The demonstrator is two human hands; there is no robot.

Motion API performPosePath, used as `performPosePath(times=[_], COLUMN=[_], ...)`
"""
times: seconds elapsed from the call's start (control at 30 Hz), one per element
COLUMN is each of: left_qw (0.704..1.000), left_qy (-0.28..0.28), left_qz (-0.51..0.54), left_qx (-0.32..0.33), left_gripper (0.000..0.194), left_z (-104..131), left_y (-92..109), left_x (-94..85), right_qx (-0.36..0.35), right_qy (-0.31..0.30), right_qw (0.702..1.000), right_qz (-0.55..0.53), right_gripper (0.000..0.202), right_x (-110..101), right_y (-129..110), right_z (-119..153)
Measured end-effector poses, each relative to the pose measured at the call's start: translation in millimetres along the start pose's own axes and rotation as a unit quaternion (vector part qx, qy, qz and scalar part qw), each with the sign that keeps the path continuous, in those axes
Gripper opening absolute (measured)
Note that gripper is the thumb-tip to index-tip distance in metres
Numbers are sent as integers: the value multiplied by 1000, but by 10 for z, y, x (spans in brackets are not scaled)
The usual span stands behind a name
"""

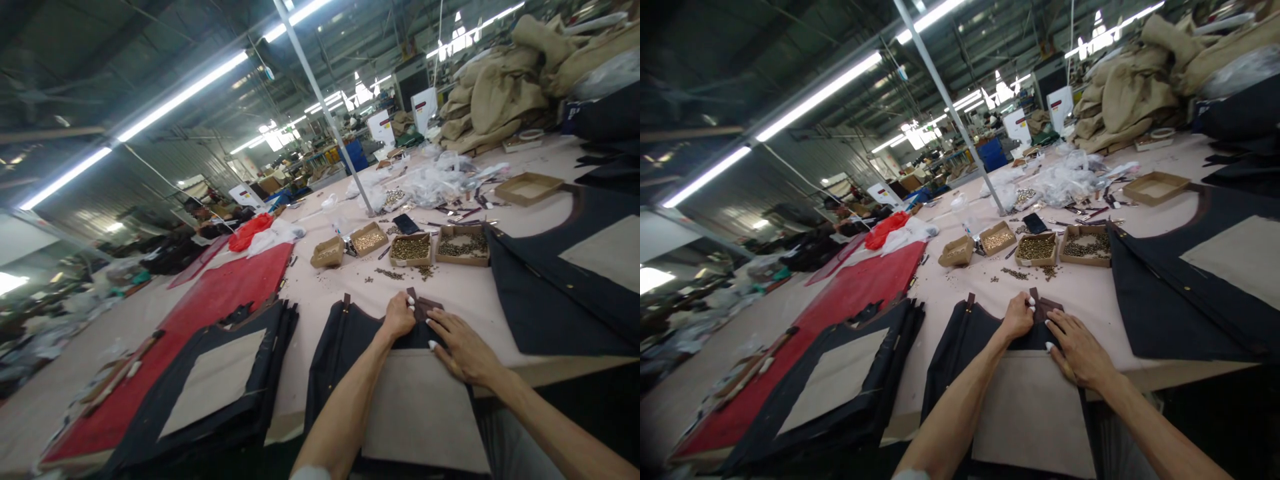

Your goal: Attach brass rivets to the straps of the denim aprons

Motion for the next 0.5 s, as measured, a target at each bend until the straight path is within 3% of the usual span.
performPosePath(times=[0.17, 0.37, 0.5], left_qw=[997, 971, 959], left_qy=[-7, -16, -71], left_qz=[18, 65, 124], left_qx=[-73, -230, -246], left_gripper=[18, 20, 27], left_z=[-147, -380, -449], left_y=[-45, -141, -141], left_x=[12, -26, -103], right_qx=[2, 3, 4], right_qy=[-9, -6, -3], right_qw=[1000, 1000, 1000], right_qz=[13, 7, 3], right_gripper=[57, 55, 53], right_x=[-9, -42, -57], right_y=[-9, -20, -18], right_z=[-1, 4, 5])
Point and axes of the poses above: each hand's wrist, its own z-axis away from the middle knuckle, its own x-axis out of the palm, y = z × x, the point moved 1 cm from there along -z, towards the middle knuckle, and after that the axes turned 2 degrees about z, right-handed, at the moved point
